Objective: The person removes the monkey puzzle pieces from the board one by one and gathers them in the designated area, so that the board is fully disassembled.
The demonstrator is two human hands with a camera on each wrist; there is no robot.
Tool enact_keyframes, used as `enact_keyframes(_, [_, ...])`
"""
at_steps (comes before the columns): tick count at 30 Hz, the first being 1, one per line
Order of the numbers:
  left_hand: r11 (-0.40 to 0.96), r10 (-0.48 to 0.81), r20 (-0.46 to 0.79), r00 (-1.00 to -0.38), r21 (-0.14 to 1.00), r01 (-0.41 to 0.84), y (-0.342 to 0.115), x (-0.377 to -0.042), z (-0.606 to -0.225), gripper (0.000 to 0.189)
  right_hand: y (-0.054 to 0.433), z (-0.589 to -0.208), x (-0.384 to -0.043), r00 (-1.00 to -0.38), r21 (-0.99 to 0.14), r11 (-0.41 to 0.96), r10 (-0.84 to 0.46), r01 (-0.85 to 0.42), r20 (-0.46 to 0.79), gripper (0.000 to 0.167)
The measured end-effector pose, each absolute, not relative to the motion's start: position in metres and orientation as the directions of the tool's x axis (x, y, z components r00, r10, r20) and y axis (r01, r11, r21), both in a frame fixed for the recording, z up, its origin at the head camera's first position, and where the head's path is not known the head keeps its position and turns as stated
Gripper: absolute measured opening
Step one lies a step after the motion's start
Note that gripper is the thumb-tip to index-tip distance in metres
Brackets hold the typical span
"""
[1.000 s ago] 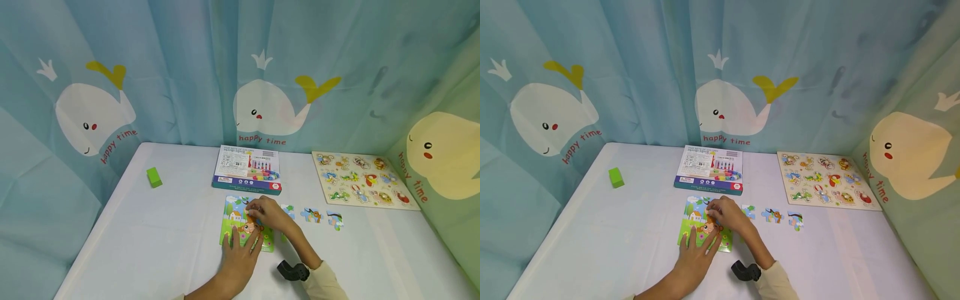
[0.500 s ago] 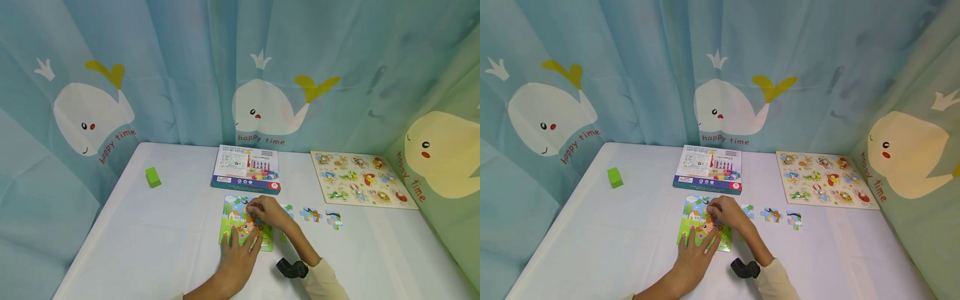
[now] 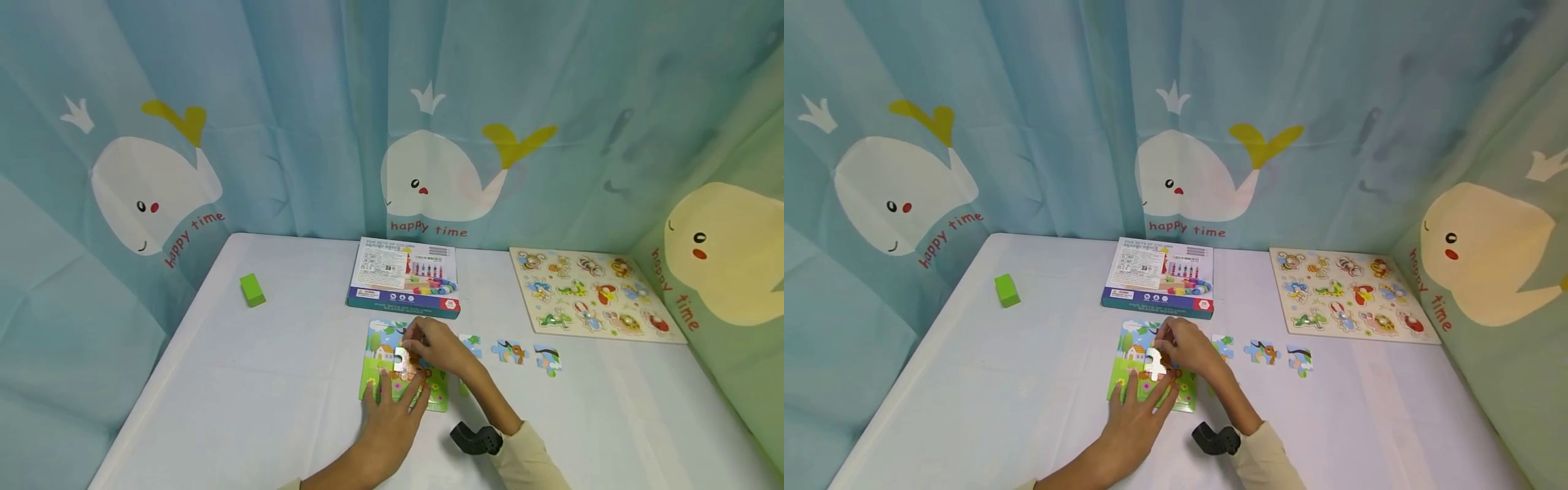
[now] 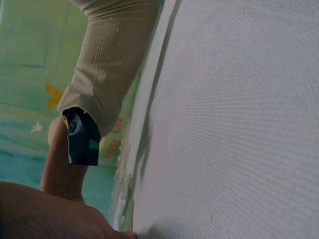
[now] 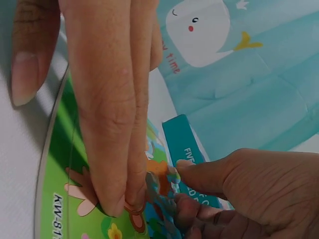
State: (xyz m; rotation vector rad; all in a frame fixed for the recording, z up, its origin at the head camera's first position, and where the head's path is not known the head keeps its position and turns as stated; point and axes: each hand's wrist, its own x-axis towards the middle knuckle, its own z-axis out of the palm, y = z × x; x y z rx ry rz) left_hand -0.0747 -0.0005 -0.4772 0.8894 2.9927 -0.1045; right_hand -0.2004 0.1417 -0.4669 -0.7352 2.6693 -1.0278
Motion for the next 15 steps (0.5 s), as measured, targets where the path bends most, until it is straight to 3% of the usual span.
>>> enact_keyframes(15, [0.840,0.535,-0.028,-0.845,-0.094,0.535,-0.0003,-0.0737,-0.4757,0.060,0.1453,-0.4647,-0.1983,-0.861,-0.747,0.582,-0.507,-0.323,-0.023,0.013])
